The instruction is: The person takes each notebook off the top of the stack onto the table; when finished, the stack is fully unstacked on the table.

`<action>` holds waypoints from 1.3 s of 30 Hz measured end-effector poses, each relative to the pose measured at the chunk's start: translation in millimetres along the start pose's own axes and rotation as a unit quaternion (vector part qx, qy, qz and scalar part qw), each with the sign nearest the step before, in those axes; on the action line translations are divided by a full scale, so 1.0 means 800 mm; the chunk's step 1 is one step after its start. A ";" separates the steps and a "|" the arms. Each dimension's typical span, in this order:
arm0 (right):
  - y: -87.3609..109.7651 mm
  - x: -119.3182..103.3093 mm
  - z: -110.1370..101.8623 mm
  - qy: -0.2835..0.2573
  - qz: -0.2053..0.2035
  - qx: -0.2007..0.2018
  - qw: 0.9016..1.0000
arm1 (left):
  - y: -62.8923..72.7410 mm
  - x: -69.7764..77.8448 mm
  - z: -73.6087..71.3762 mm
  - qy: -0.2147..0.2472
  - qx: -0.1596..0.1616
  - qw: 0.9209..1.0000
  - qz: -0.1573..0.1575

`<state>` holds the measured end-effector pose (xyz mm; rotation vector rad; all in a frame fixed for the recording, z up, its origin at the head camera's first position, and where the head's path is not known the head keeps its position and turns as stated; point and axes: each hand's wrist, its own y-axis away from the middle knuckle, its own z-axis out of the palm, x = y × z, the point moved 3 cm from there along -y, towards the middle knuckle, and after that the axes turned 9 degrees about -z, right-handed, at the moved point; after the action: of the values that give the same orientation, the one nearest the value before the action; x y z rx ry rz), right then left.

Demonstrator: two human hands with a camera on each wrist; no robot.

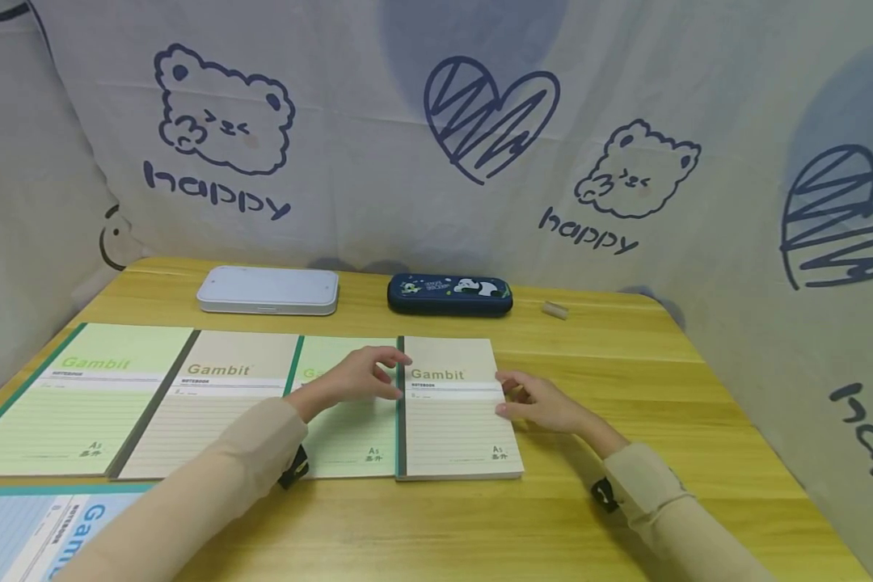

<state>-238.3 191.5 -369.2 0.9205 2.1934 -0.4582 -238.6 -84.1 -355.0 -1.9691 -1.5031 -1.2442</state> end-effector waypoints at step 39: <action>-0.002 0.010 0.003 0.001 0.001 -0.003 1.000 | -0.015 -0.001 0.027 -0.146 -0.007 0.989 -0.023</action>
<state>-242.1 193.1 -376.3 0.9193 2.1945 -0.4498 -240.6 -64.5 -369.5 -2.2137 -1.6855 -1.0195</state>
